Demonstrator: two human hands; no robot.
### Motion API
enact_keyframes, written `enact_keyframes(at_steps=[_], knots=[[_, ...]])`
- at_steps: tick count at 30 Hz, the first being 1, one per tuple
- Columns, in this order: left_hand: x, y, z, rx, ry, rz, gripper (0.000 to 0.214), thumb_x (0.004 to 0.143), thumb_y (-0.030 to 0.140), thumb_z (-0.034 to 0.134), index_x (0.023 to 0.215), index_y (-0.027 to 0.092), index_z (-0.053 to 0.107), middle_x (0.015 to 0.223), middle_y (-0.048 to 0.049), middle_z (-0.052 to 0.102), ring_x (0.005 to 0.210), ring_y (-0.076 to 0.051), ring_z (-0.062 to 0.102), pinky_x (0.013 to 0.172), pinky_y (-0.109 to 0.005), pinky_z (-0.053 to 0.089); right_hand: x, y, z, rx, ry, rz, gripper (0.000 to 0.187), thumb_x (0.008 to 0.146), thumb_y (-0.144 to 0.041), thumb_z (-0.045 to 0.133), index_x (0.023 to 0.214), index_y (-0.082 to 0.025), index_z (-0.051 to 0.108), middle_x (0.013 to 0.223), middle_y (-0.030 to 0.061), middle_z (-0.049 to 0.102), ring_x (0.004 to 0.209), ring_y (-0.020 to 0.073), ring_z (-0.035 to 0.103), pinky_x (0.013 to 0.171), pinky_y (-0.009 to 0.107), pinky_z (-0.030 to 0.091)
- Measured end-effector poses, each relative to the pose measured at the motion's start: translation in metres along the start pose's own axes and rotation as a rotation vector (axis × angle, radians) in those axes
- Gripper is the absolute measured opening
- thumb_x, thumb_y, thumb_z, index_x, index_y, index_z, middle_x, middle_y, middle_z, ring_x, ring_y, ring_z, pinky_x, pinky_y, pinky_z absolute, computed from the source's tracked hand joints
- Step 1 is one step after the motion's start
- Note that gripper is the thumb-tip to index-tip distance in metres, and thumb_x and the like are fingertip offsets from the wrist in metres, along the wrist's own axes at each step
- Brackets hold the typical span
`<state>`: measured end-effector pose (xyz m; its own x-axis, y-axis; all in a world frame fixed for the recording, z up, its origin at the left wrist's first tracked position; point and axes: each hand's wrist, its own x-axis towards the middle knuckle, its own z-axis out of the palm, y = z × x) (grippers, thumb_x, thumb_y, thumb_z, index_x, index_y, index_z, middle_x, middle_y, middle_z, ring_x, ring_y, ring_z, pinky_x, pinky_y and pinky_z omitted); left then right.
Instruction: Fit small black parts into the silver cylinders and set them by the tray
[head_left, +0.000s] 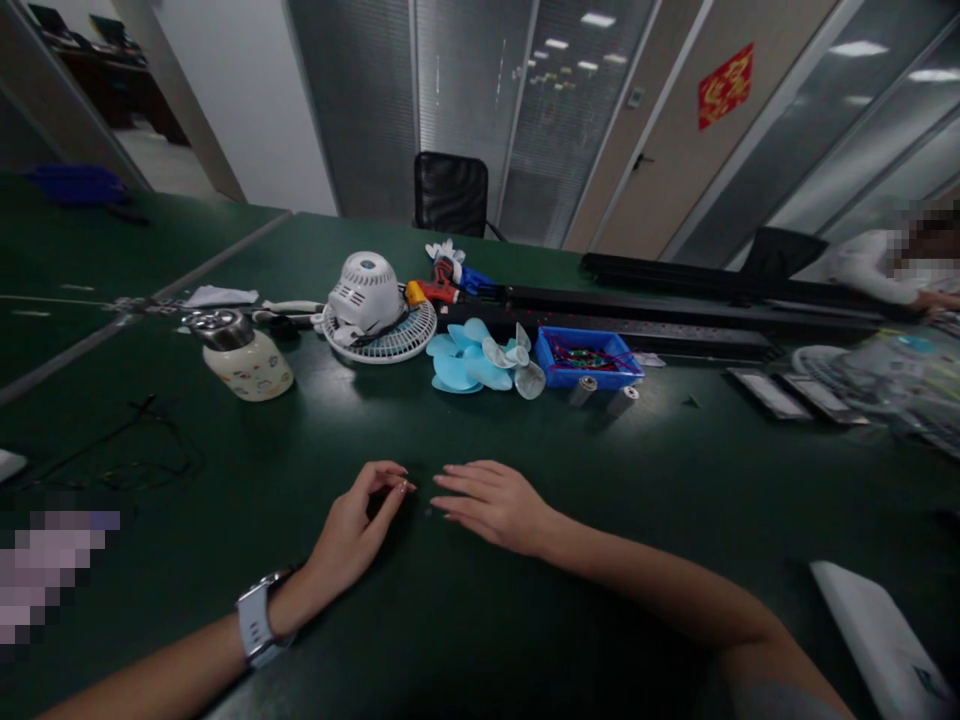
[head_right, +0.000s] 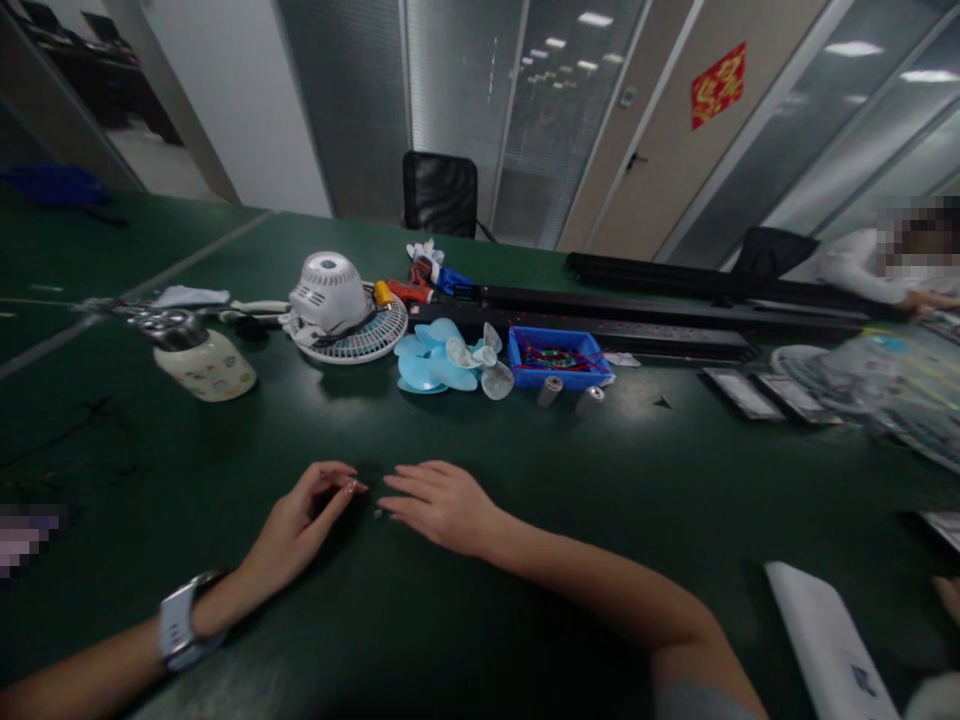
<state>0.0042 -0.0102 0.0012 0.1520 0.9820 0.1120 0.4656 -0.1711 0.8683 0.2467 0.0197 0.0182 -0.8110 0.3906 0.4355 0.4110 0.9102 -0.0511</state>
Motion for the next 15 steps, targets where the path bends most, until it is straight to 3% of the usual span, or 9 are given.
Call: enact_keyframes(at_steps=[4, 7, 9, 11, 15], knots=[[-0.001, 0.001, 0.001, 0.013, 0.006, 0.016, 0.019, 0.092, 0.033, 0.052, 0.108, 0.023, 0.053, 0.095, -0.003, 0.069, 0.09, -0.02, 0.069, 0.079, -0.034, 0.054, 0.014, -0.009, 0.037, -0.008, -0.036, -0.056, 0.025, 0.096, -0.021, 0.048, 0.112, -0.02, 0.067, 0.118, 0.0016, 0.07, 0.111, 0.0149, 0.064, 0.087, 0.029, 0.053], [-0.002, 0.001, 0.001, 0.015, 0.007, 0.013, 0.018, 0.092, 0.033, 0.052, 0.107, 0.023, 0.052, 0.095, -0.0029, 0.068, 0.09, -0.02, 0.068, 0.08, -0.034, 0.053, 0.006, -0.007, 0.038, 0.021, -0.025, -0.083, 0.025, 0.095, -0.016, 0.049, 0.11, -0.02, 0.068, 0.113, 0.0024, 0.072, 0.108, 0.0137, 0.065, 0.085, 0.028, 0.054], [-0.002, 0.002, 0.001, 0.012, -0.009, -0.003, 0.019, 0.093, 0.034, 0.051, 0.108, 0.023, 0.052, 0.096, -0.0031, 0.068, 0.091, -0.021, 0.068, 0.08, -0.035, 0.053, -0.004, 0.001, 0.023, 0.076, 0.026, -0.04, 0.025, 0.094, -0.015, 0.05, 0.109, -0.02, 0.069, 0.111, 0.0033, 0.073, 0.105, 0.0135, 0.067, 0.086, 0.028, 0.054], [-0.002, 0.002, -0.001, 0.007, -0.031, -0.021, 0.019, 0.093, 0.035, 0.05, 0.108, 0.023, 0.051, 0.098, -0.0034, 0.069, 0.093, -0.021, 0.067, 0.079, -0.035, 0.053, -0.018, 0.017, -0.002, 0.134, 0.126, 0.11, 0.025, 0.091, -0.013, 0.053, 0.109, -0.021, 0.069, 0.109, 0.0033, 0.073, 0.101, 0.0137, 0.068, 0.086, 0.029, 0.055], [-0.001, 0.006, -0.002, 0.011, -0.055, -0.036, 0.021, 0.093, 0.037, 0.049, 0.109, 0.023, 0.051, 0.099, -0.0041, 0.069, 0.093, -0.022, 0.067, 0.076, -0.036, 0.054, -0.06, 0.074, -0.059, 0.073, 0.529, 0.651, 0.019, 0.084, -0.025, 0.065, 0.101, -0.022, 0.071, 0.097, 0.0048, 0.075, 0.088, 0.0186, 0.071, 0.082, 0.035, 0.057]])
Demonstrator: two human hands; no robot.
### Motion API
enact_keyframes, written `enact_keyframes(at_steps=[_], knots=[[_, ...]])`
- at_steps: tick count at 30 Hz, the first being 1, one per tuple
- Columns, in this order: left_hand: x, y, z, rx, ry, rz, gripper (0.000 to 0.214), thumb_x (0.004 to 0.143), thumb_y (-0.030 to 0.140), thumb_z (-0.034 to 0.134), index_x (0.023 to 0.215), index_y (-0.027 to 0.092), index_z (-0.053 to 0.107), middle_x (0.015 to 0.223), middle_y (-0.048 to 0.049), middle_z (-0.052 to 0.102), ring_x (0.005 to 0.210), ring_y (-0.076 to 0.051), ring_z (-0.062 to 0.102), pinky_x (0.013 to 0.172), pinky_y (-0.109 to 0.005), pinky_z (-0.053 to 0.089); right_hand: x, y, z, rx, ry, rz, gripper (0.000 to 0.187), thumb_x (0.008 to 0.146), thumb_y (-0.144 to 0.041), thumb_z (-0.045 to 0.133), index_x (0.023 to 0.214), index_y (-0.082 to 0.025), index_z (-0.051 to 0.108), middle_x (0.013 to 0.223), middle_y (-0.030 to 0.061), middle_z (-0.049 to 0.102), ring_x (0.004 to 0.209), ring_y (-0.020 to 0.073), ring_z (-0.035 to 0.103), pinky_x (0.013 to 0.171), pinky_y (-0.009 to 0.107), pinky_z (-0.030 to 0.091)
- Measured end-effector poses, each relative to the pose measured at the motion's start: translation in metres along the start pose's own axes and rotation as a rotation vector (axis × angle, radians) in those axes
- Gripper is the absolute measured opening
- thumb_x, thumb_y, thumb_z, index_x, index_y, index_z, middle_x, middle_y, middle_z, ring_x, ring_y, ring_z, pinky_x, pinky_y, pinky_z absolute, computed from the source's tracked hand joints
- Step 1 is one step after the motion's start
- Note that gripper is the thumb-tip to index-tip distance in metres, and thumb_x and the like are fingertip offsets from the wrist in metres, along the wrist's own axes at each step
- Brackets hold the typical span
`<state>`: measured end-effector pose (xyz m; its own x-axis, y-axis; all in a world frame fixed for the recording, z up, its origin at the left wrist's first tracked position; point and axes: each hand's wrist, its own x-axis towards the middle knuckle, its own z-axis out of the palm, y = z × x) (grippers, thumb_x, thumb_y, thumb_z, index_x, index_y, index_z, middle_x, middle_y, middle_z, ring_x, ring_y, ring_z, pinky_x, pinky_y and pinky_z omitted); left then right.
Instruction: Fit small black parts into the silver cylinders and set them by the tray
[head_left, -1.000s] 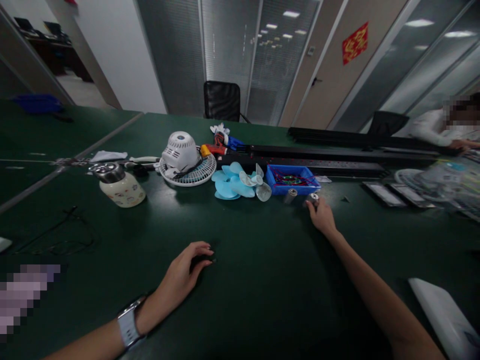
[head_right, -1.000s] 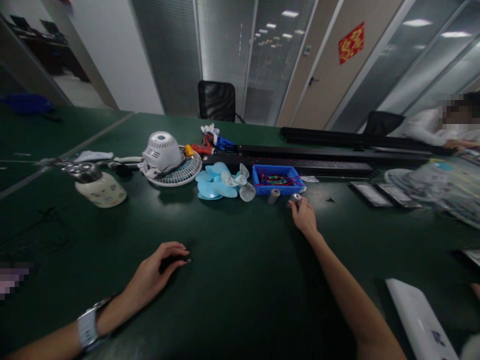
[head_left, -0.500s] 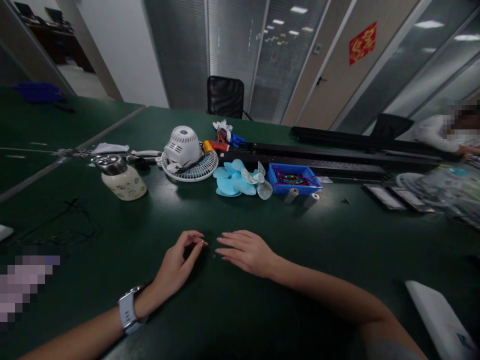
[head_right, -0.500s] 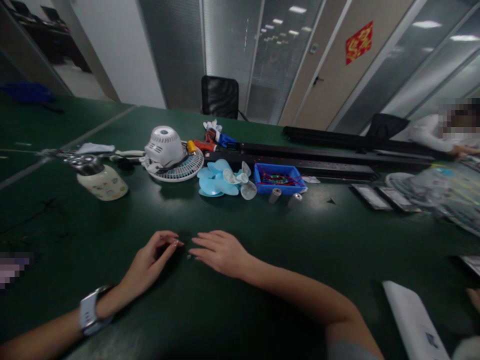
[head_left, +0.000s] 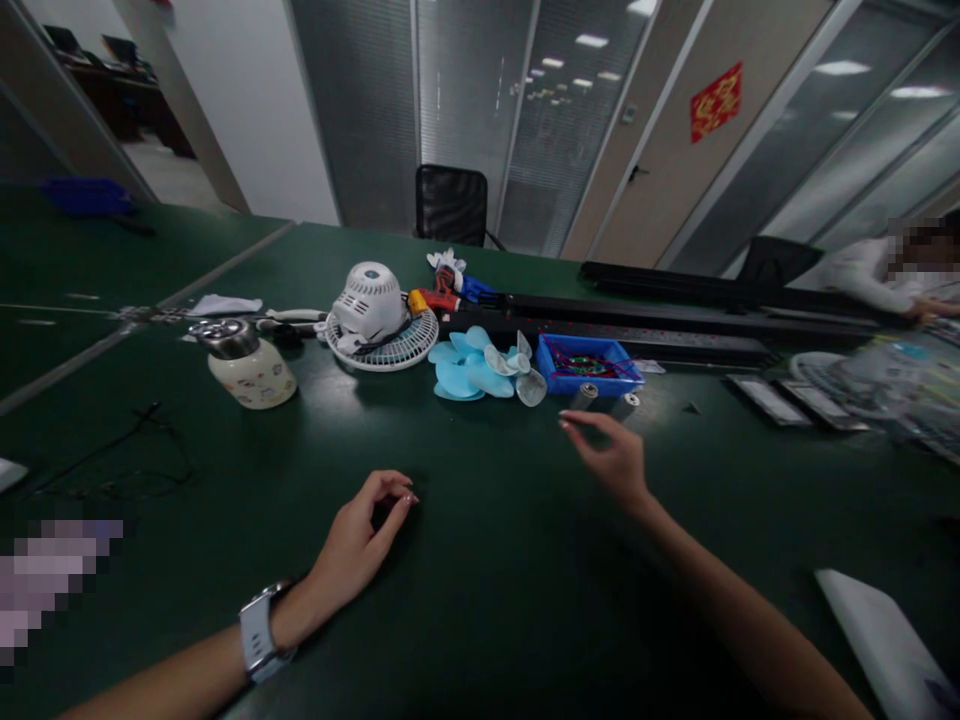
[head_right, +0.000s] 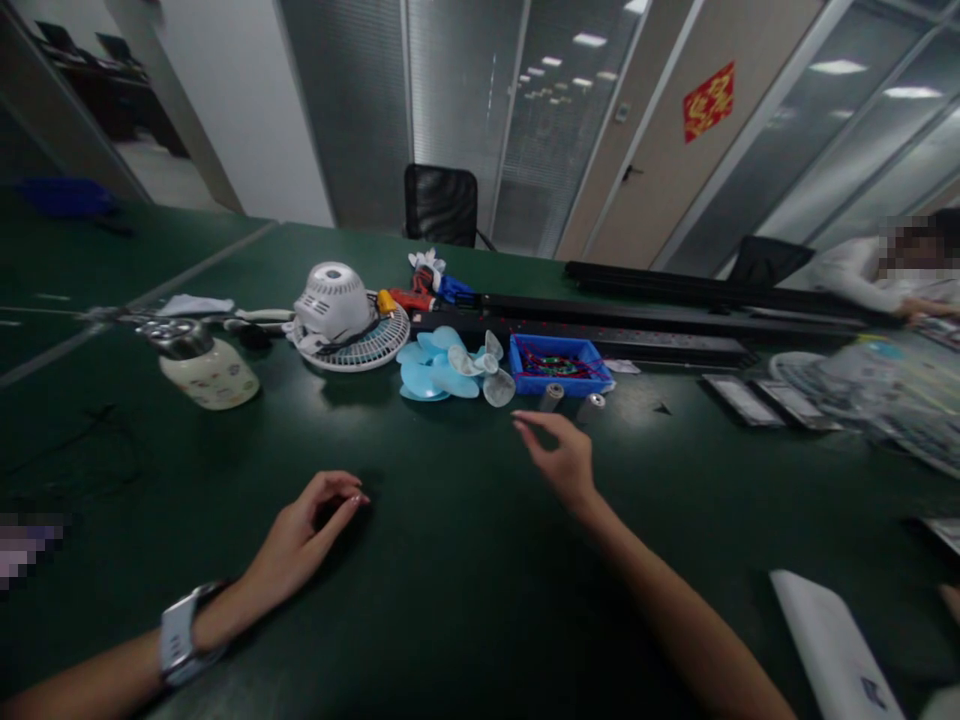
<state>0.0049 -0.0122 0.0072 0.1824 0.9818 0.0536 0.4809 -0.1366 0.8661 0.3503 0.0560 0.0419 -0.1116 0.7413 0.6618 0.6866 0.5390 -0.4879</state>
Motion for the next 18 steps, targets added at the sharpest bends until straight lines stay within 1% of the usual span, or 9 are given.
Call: enact_keyframes(at_steps=[1, 2, 3, 4, 6, 8, 12, 15, 18], knots=[[0.0, 0.001, 0.0, 0.005, -0.003, -0.004, 0.022, 0.093, 0.037, 0.049, 0.109, 0.023, 0.051, 0.099, -0.0044, 0.069, 0.092, -0.023, 0.067, 0.076, -0.036, 0.054, 0.007, 0.019, -0.014, -0.007, 0.121, 0.114, 0.022, 0.081, -0.029, 0.067, 0.101, -0.02, 0.071, 0.095, 0.006, 0.075, 0.084, 0.0197, 0.071, 0.081, 0.037, 0.057], [0.001, 0.001, 0.0, 0.01, -0.006, -0.008, 0.022, 0.093, 0.037, 0.049, 0.109, 0.023, 0.051, 0.099, -0.0047, 0.069, 0.092, -0.023, 0.067, 0.076, -0.036, 0.054, 0.012, 0.038, -0.026, 0.015, 0.224, 0.191, 0.027, 0.079, -0.032, 0.07, 0.102, -0.018, 0.07, 0.093, 0.0073, 0.075, 0.082, 0.0204, 0.071, 0.08, 0.038, 0.058], [0.001, 0.002, 0.0, 0.014, -0.007, -0.012, 0.022, 0.093, 0.038, 0.048, 0.109, 0.023, 0.05, 0.099, -0.0048, 0.069, 0.091, -0.023, 0.067, 0.076, -0.037, 0.054, 0.016, 0.056, -0.036, 0.033, 0.303, 0.242, 0.031, 0.076, -0.034, 0.072, 0.102, -0.017, 0.069, 0.091, 0.0081, 0.074, 0.081, 0.0209, 0.071, 0.081, 0.04, 0.058], [0.001, 0.002, 0.0, 0.017, -0.008, -0.012, 0.022, 0.093, 0.038, 0.048, 0.109, 0.023, 0.05, 0.099, -0.005, 0.068, 0.091, -0.023, 0.067, 0.076, -0.037, 0.054, 0.018, 0.074, -0.043, 0.041, 0.355, 0.282, 0.032, 0.074, -0.036, 0.073, 0.099, -0.016, 0.07, 0.09, 0.0085, 0.074, 0.082, 0.0214, 0.071, 0.083, 0.041, 0.057], [0.001, 0.001, 0.0, 0.023, -0.013, -0.003, 0.022, 0.094, 0.038, 0.047, 0.11, 0.023, 0.05, 0.099, -0.0053, 0.068, 0.091, -0.023, 0.067, 0.073, -0.036, 0.054, 0.018, 0.104, -0.05, 0.047, 0.402, 0.334, 0.031, 0.071, -0.038, 0.075, 0.092, -0.015, 0.07, 0.09, 0.0091, 0.074, 0.084, 0.0224, 0.071, 0.088, 0.043, 0.055], [0.001, -0.001, 0.0, 0.028, -0.023, 0.015, 0.021, 0.094, 0.037, 0.048, 0.11, 0.023, 0.05, 0.099, -0.0054, 0.068, 0.091, -0.022, 0.067, 0.072, -0.035, 0.054, 0.015, 0.124, -0.048, 0.056, 0.41, 0.378, 0.033, 0.069, -0.04, 0.075, 0.089, -0.015, 0.07, 0.089, 0.0096, 0.074, 0.084, 0.0234, 0.071, 0.089, 0.044, 0.054], [0.001, -0.004, 0.0, 0.043, -0.031, 0.055, 0.017, 0.094, 0.034, 0.049, 0.107, 0.023, 0.053, 0.099, -0.0053, 0.067, 0.09, -0.022, 0.067, 0.076, -0.037, 0.054, 0.009, 0.144, -0.035, 0.099, 0.415, 0.436, 0.04, 0.066, -0.045, 0.076, 0.091, -0.014, 0.069, 0.086, 0.01, 0.074, 0.08, 0.0234, 0.071, 0.084, 0.044, 0.056], [0.001, -0.004, 0.0, 0.065, -0.019, 0.06, 0.017, 0.092, 0.033, 0.052, 0.105, 0.023, 0.055, 0.097, -0.005, 0.068, 0.086, -0.022, 0.067, 0.073, -0.036, 0.055, 0.006, 0.151, -0.029, 0.116, 0.415, 0.46, 0.041, 0.065, -0.048, 0.076, 0.09, -0.015, 0.068, 0.086, 0.0094, 0.074, 0.082, 0.0227, 0.071, 0.086, 0.044, 0.055], [0.001, -0.003, 0.001, 0.076, -0.009, 0.058, 0.017, 0.092, 0.034, 0.052, 0.104, 0.023, 0.057, 0.097, -0.0047, 0.069, 0.086, -0.022, 0.067, 0.072, -0.035, 0.055, 0.004, 0.155, -0.028, 0.129, 0.443, 0.47, 0.041, 0.066, -0.05, 0.075, 0.088, -0.015, 0.066, 0.086, 0.0086, 0.072, 0.082, 0.0217, 0.07, 0.086, 0.043, 0.055]])
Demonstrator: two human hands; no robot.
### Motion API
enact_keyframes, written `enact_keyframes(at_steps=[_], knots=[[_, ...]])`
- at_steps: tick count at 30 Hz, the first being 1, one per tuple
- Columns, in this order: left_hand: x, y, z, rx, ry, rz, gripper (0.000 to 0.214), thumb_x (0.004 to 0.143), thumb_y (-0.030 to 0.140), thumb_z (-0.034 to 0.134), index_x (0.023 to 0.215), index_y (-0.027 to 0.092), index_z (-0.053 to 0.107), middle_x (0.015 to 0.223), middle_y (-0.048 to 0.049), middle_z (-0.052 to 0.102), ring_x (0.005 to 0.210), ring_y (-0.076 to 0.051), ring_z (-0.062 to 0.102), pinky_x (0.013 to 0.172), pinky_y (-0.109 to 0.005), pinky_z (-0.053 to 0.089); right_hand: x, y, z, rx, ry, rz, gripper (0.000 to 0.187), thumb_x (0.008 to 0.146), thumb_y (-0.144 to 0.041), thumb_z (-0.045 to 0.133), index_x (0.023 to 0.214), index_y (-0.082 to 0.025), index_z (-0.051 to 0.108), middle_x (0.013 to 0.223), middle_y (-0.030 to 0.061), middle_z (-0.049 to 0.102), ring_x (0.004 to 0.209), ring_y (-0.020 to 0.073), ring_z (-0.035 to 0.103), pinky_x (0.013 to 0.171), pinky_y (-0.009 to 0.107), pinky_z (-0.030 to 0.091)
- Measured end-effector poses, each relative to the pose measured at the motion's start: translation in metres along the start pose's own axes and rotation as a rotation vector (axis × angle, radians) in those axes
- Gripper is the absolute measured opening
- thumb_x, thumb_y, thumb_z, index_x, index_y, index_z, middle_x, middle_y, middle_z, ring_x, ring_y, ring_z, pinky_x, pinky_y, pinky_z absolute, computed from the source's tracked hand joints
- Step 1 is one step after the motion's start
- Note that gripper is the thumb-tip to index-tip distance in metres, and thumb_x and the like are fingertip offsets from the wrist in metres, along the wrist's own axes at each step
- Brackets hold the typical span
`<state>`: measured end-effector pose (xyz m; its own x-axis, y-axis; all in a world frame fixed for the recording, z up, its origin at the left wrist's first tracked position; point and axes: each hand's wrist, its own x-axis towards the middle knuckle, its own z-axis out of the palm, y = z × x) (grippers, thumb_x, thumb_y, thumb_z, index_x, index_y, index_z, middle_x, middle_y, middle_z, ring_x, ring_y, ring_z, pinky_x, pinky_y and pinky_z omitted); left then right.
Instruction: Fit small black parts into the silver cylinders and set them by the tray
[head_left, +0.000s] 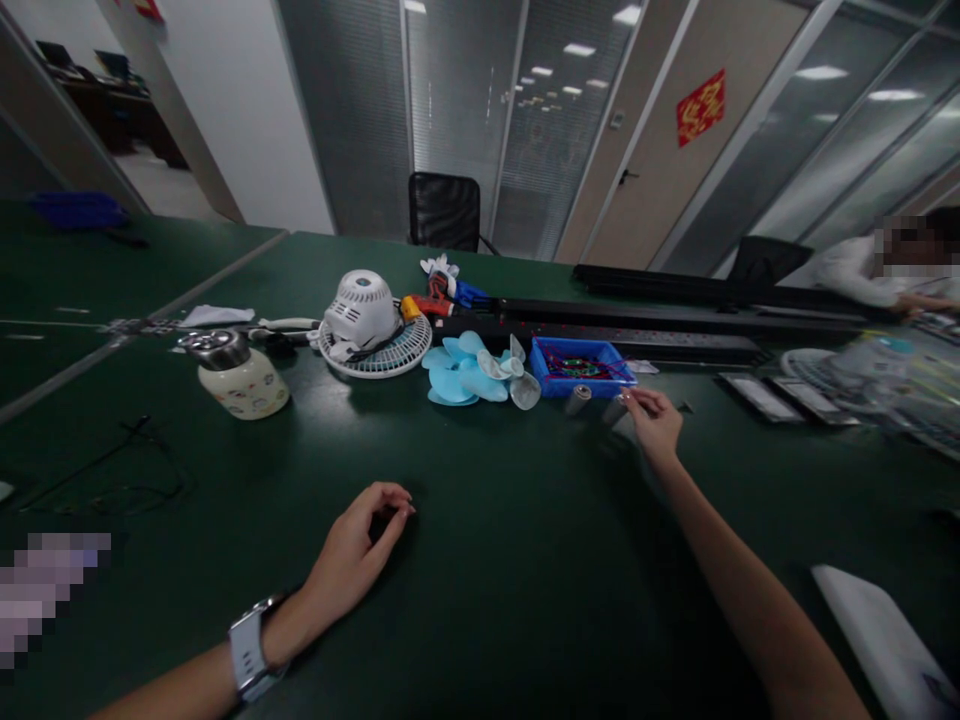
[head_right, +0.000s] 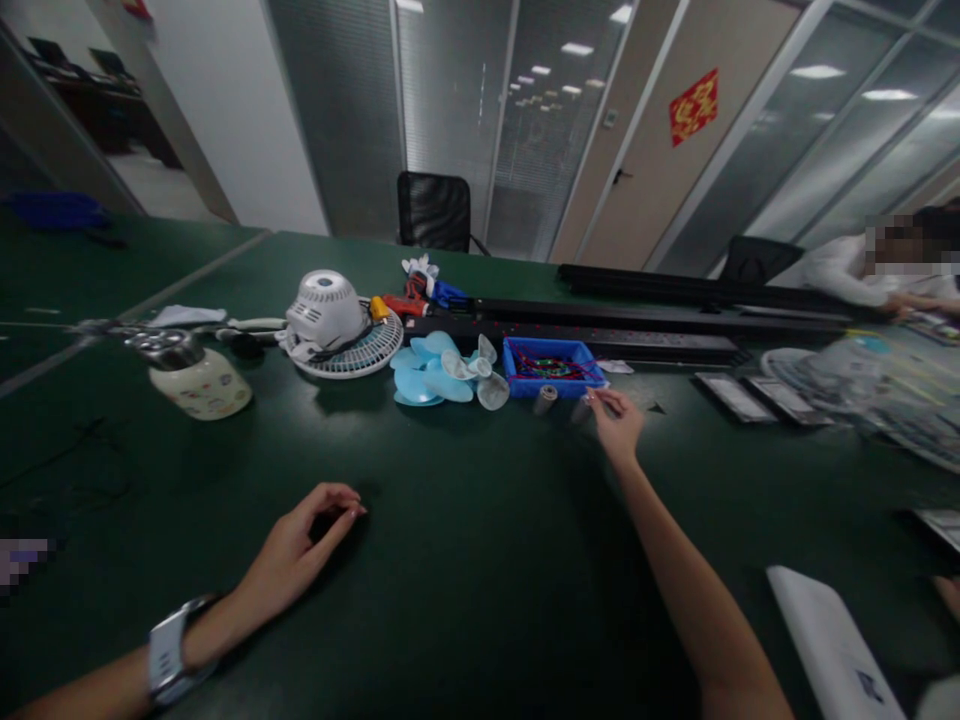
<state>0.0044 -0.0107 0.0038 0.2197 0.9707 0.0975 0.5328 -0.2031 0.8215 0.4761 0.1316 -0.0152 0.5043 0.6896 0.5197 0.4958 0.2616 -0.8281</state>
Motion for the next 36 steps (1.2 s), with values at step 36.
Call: enact_keyframes(at_steps=[36], knots=[[0.0, 0.004, 0.0, 0.02, 0.015, 0.049, 0.013, 0.092, 0.031, 0.051, 0.1, 0.022, 0.058, 0.093, -0.0054, 0.068, 0.083, -0.022, 0.067, 0.074, -0.037, 0.056, -0.026, -0.091, 0.057, -1.092, -0.329, -0.34, 0.051, 0.087, -0.042, 0.054, 0.13, -0.015, 0.046, 0.082, 0.0149, 0.071, 0.07, 0.0287, 0.068, 0.064, 0.035, 0.046]])
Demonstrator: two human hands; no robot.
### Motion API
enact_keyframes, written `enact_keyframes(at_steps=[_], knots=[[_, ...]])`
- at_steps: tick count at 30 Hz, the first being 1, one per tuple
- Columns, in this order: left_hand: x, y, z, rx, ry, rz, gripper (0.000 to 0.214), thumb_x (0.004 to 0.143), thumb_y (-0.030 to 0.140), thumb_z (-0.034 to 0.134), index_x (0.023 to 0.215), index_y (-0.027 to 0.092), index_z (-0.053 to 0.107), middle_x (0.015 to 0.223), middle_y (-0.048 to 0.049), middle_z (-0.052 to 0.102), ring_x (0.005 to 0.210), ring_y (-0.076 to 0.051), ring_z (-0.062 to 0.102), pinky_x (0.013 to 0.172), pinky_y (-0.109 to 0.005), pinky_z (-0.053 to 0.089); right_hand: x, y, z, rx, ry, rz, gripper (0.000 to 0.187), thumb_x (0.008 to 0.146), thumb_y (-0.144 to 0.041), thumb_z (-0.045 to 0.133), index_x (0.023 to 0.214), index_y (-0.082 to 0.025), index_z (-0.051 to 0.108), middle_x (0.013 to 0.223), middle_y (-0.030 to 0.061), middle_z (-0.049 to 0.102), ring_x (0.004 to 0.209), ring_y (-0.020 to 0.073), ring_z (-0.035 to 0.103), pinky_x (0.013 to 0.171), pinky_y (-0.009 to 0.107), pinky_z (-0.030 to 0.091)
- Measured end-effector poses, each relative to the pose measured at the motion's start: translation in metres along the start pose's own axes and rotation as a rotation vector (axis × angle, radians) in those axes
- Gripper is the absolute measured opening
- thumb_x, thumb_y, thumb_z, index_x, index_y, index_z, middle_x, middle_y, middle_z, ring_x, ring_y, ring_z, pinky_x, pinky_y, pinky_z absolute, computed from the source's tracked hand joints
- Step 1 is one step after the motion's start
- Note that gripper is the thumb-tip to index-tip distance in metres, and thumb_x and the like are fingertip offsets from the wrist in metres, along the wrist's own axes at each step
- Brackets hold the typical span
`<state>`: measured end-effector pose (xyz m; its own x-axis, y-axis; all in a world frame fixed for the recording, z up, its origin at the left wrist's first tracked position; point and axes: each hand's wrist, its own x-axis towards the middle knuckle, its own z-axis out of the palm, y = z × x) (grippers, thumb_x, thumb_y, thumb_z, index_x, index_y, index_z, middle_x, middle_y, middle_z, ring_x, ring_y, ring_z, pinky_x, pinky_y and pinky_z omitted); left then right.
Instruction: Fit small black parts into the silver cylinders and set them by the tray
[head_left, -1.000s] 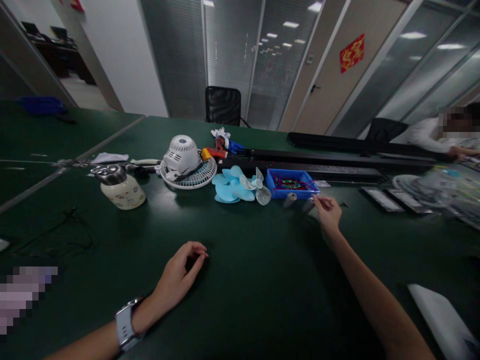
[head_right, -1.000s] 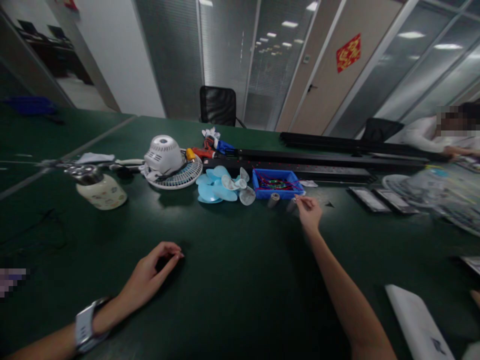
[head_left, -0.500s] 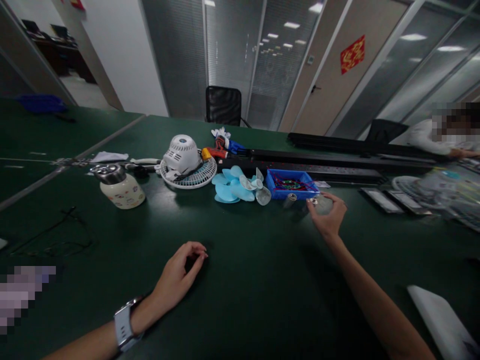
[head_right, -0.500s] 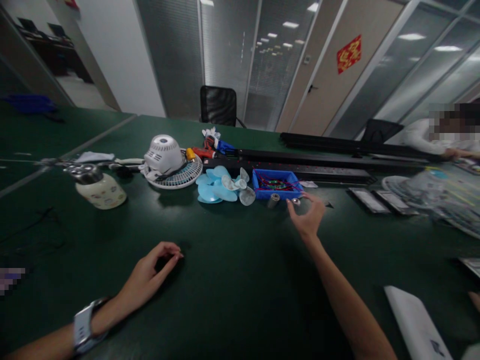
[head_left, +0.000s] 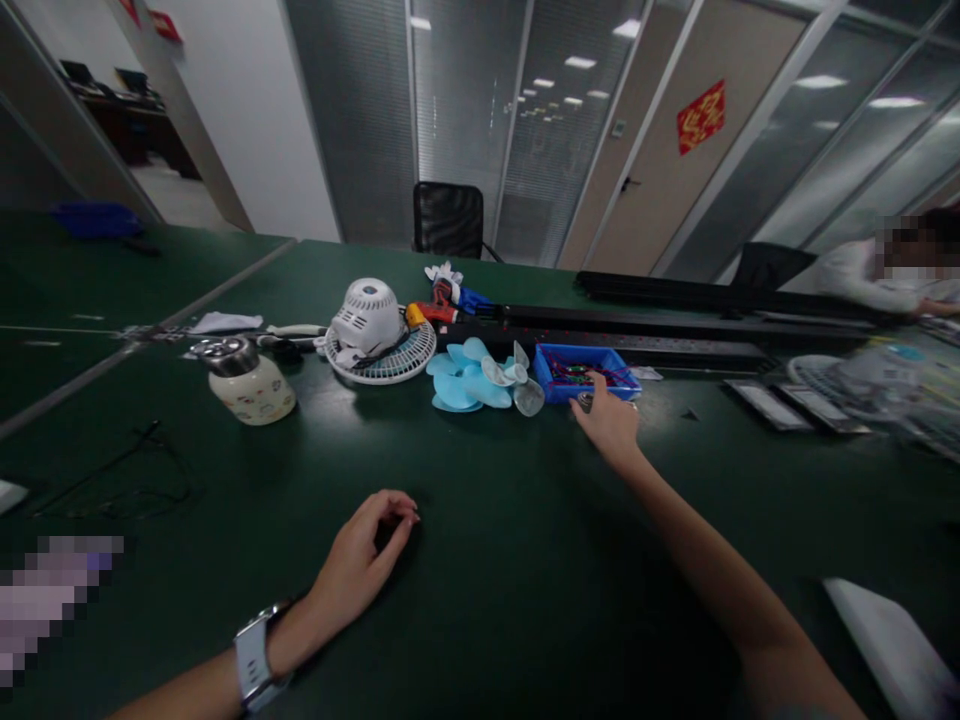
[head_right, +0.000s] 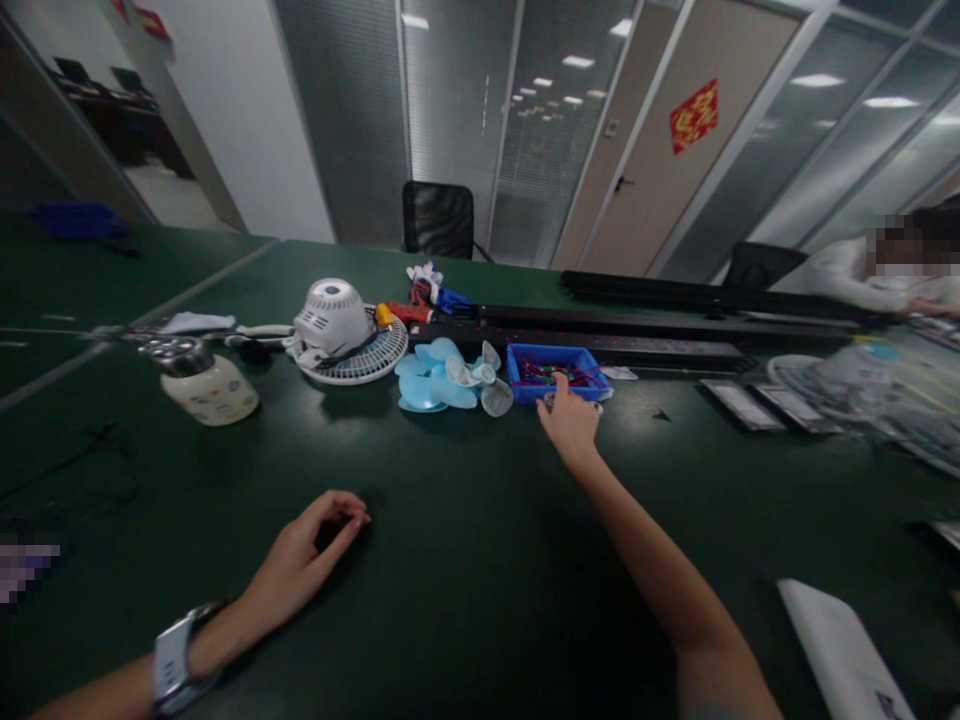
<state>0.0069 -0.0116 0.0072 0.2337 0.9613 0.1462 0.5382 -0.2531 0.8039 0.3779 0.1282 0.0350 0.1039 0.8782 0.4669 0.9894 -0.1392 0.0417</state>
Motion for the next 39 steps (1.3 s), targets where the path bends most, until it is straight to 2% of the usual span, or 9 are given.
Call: enact_keyframes(at_steps=[5, 10, 12, 15, 25, 31, 35, 37, 39], knots=[[-0.001, -0.001, 0.001, -0.026, -0.001, 0.003, 0.014, 0.093, 0.03, 0.051, 0.103, 0.022, 0.058, 0.096, -0.0053, 0.068, 0.085, -0.021, 0.067, 0.075, -0.036, 0.056, -0.022, -0.009, -0.021, 0.334, -0.052, -0.067, 0.056, 0.083, -0.043, 0.061, 0.131, -0.019, 0.044, 0.089, 0.0094, 0.073, 0.072, 0.0268, 0.07, 0.062, 0.035, 0.052], [-0.007, 0.002, 0.001, -0.018, 0.073, 0.168, 0.016, 0.09, 0.027, 0.061, 0.105, 0.024, 0.061, 0.102, -0.005, 0.068, 0.093, -0.021, 0.066, 0.08, -0.035, 0.057, -0.083, -0.064, -0.063, 0.831, -0.341, -0.455, 0.07, 0.079, -0.041, 0.07, 0.137, -0.022, 0.035, 0.097, 0.0035, 0.072, 0.083, 0.0197, 0.07, 0.074, 0.034, 0.056], [-0.011, 0.004, 0.001, -0.014, 0.129, 0.29, 0.021, 0.087, 0.024, 0.065, 0.108, 0.025, 0.062, 0.102, -0.0045, 0.069, 0.096, -0.022, 0.066, 0.082, -0.035, 0.057, -0.103, -0.09, -0.075, 0.879, -0.456, -0.606, 0.076, 0.077, -0.04, 0.073, 0.139, -0.023, 0.032, 0.097, 0.0025, 0.071, 0.085, 0.0185, 0.069, 0.077, 0.033, 0.055], [-0.017, 0.005, 0.001, 0.019, 0.161, 0.418, 0.025, 0.086, 0.022, 0.068, 0.11, 0.027, 0.065, 0.104, -0.0047, 0.07, 0.098, -0.021, 0.066, 0.082, -0.033, 0.058, -0.118, -0.118, -0.08, 0.882, -0.482, -0.757, 0.075, 0.079, -0.037, 0.072, 0.14, -0.022, 0.032, 0.103, 0.0048, 0.07, 0.091, 0.0206, 0.069, 0.082, 0.035, 0.054], [-0.005, 0.01, 0.005, 0.058, 0.063, 0.471, 0.029, 0.091, 0.021, 0.062, 0.12, 0.022, 0.062, 0.112, -0.0092, 0.069, 0.109, -0.023, 0.062, 0.089, -0.038, 0.056, -0.133, -0.131, -0.057, 1.086, -0.491, -0.609, 0.077, 0.072, -0.035, 0.077, 0.136, -0.024, 0.035, 0.104, 0.0035, 0.068, 0.089, 0.0176, 0.067, 0.081, 0.032, 0.054], [0.003, 0.024, 0.004, 0.07, 0.125, 0.529, 0.022, 0.087, 0.017, 0.068, 0.108, 0.021, 0.065, 0.096, -0.0053, 0.072, 0.09, -0.018, 0.068, 0.078, -0.03, 0.056, -0.138, -0.138, -0.043, 1.116, -0.479, -0.599, 0.071, 0.07, -0.031, 0.076, 0.13, -0.025, 0.039, 0.101, 0.002, 0.069, 0.088, 0.0183, 0.068, 0.079, 0.033, 0.053], [-0.002, 0.021, 0.003, 0.003, 0.252, 0.538, 0.021, 0.083, 0.016, 0.072, 0.101, 0.022, 0.063, 0.092, -0.0032, 0.071, 0.087, -0.018, 0.069, 0.074, -0.028, 0.056, -0.139, -0.138, -0.041, 1.108, -0.44, -0.625, 0.066, 0.072, -0.037, 0.075, 0.127, -0.023, 0.042, 0.098, 0.0024, 0.07, 0.086, 0.0187, 0.069, 0.078, 0.032, 0.053], [-0.007, 0.011, 0.001, -0.028, 0.27, 0.482, 0.027, 0.083, 0.017, 0.073, 0.105, 0.023, 0.059, 0.093, -0.0029, 0.072, 0.088, -0.019, 0.071, 0.076, -0.03, 0.057, -0.139, -0.136, -0.043, 1.095, -0.425, -0.622, 0.063, 0.074, -0.042, 0.074, 0.126, -0.023, 0.043, 0.096, 0.0024, 0.071, 0.085, 0.0191, 0.069, 0.078, 0.032, 0.052], [-0.012, -0.002, -0.001, -0.03, 0.204, 0.328, 0.033, 0.085, 0.019, 0.07, 0.112, 0.023, 0.052, 0.098, -0.0038, 0.073, 0.084, -0.019, 0.074, 0.078, -0.033, 0.057, -0.14, -0.134, -0.047, 1.069, -0.415, -0.636, 0.06, 0.075, -0.044, 0.074, 0.124, -0.022, 0.046, 0.098, 0.0034, 0.071, 0.087, 0.0199, 0.069, 0.08, 0.033, 0.052]])
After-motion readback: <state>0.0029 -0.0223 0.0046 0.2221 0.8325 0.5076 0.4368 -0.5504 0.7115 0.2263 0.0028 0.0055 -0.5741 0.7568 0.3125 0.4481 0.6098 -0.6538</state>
